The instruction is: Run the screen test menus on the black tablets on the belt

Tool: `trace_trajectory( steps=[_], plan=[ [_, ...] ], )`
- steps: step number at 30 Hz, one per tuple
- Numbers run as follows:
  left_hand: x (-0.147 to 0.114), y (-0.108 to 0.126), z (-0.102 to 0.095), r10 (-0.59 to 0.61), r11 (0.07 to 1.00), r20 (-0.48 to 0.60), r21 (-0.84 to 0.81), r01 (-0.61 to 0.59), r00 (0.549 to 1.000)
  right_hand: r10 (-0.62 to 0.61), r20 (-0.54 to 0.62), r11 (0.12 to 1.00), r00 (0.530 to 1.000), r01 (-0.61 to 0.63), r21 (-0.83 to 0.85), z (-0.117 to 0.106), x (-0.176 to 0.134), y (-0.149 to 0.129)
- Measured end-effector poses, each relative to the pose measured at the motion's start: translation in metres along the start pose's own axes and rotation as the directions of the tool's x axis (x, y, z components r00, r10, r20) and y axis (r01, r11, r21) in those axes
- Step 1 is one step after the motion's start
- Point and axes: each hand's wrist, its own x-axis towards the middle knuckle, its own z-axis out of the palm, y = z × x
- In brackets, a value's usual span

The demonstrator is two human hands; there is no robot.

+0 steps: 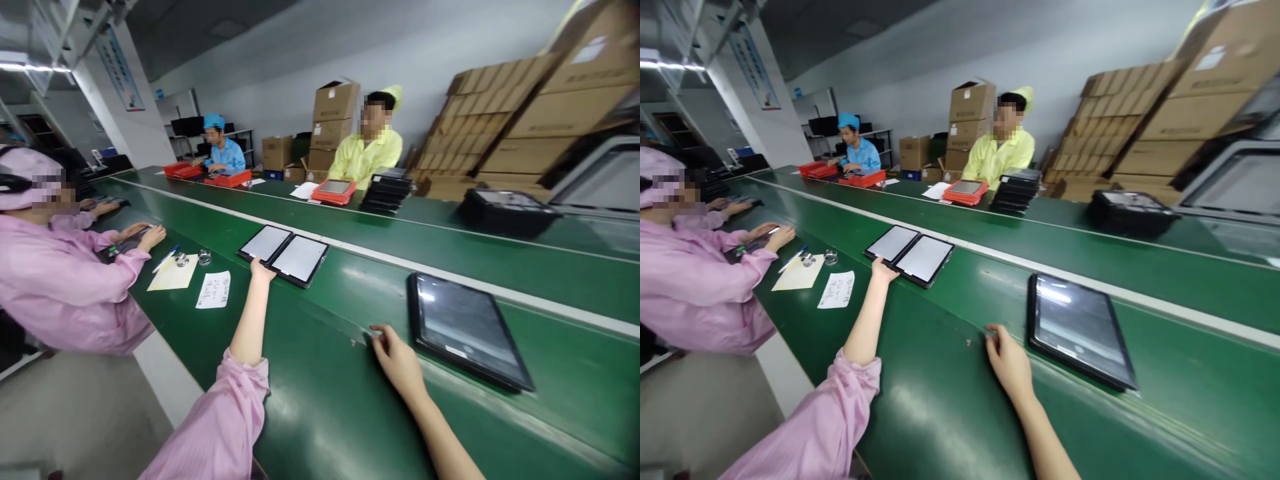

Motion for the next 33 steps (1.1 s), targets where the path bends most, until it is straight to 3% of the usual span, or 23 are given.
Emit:
trace_trajectory(
  steps=[5,16,20,26,33],
  plan=[
    [-0.002,0.001,-0.005,-0.105,0.994,0.012,-0.016,0.106,0.994,-0.007,-0.016,1.0,1.0,0.007,0.001,0.001,-0.003,0.002],
    [0.02,-0.007,-0.015,-0.187,0.982,-0.055,0.01,0.188,0.981,-0.005,-0.056,1.0,0.998,0.005,0.002,0.009,-0.001,0.009],
    [0.02,-0.016,-0.009,-0.208,0.977,-0.074,0.039,0.211,0.975,-0.01,-0.059,1.0,0.998,0.011,0.014,0.009,-0.001,0.01],
    [0.016,-0.035,0.004,-0.196,0.98,0.004,0.039,0.195,0.981,-0.028,-0.069,1.0,0.997,0.029,0.007,0.011,-0.001,0.012],
    [0.014,-0.018,-0.007,-0.235,0.972,-0.04,0.002,0.235,0.971,-0.017,-0.072,1.0,0.997,0.015,-0.018,0.01,-0.002,0.009]
  ],
)
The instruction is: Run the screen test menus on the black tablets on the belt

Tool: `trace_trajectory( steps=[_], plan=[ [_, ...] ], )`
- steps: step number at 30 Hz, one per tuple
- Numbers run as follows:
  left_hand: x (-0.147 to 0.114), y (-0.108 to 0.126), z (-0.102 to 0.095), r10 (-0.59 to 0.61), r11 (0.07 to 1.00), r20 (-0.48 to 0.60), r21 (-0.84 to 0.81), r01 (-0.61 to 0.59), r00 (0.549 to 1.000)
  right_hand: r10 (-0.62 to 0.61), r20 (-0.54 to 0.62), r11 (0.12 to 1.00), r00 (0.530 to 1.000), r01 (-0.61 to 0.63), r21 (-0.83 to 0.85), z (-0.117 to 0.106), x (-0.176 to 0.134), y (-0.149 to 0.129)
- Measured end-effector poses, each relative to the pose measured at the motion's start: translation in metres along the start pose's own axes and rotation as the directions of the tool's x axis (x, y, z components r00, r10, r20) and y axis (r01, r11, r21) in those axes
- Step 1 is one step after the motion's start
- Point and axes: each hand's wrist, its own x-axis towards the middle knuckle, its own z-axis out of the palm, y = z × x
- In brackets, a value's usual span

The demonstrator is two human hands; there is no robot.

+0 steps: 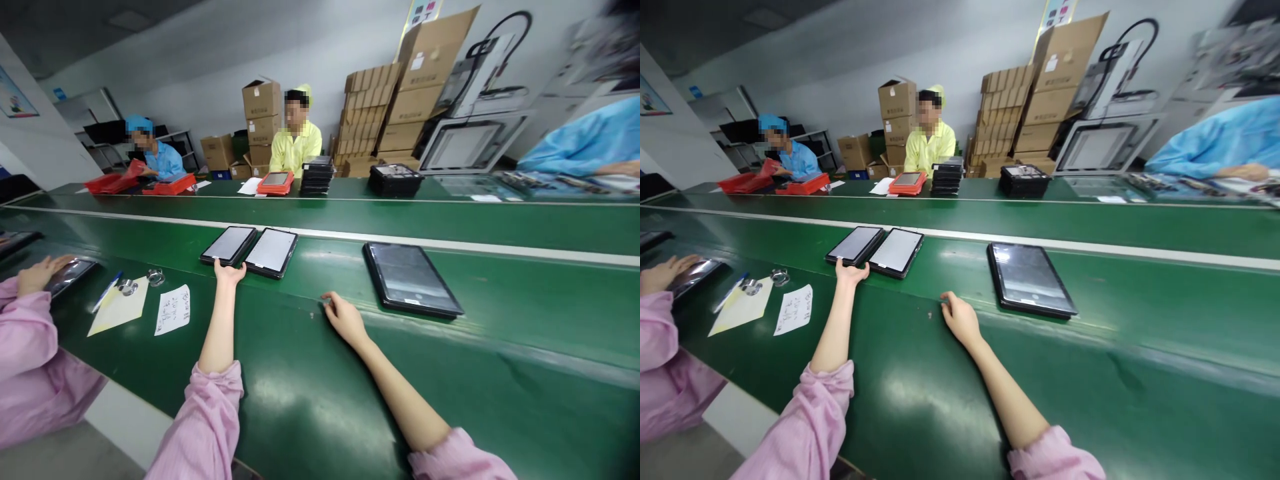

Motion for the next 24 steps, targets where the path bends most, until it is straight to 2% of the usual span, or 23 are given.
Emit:
trace_trajectory(
  steps=[4,11,18,24],
  plan=[
    [0.003,-0.006,0.0,-0.043,0.999,-0.003,-0.018,0.043,0.999,0.007,0.007,1.0,1.0,-0.007,0.006,-0.001,-0.001,-0.001],
    [0.004,-0.037,0.0,-0.068,0.998,0.004,0.005,0.068,0.998,0.03,0.014,0.999,0.999,-0.031,0.043,-0.002,0.001,0.001],
    [-0.01,-0.055,-0.006,-0.151,0.988,0.229,-0.005,0.156,0.962,0.051,0.017,0.997,0.999,-0.051,0.055,-0.005,0.002,-0.005],
    [-0.014,-0.06,-0.005,-0.207,0.978,0.299,0.034,0.207,0.931,0.068,0.0,0.992,0.998,-0.068,0.111,-0.007,0.0,-0.009]
  ],
)
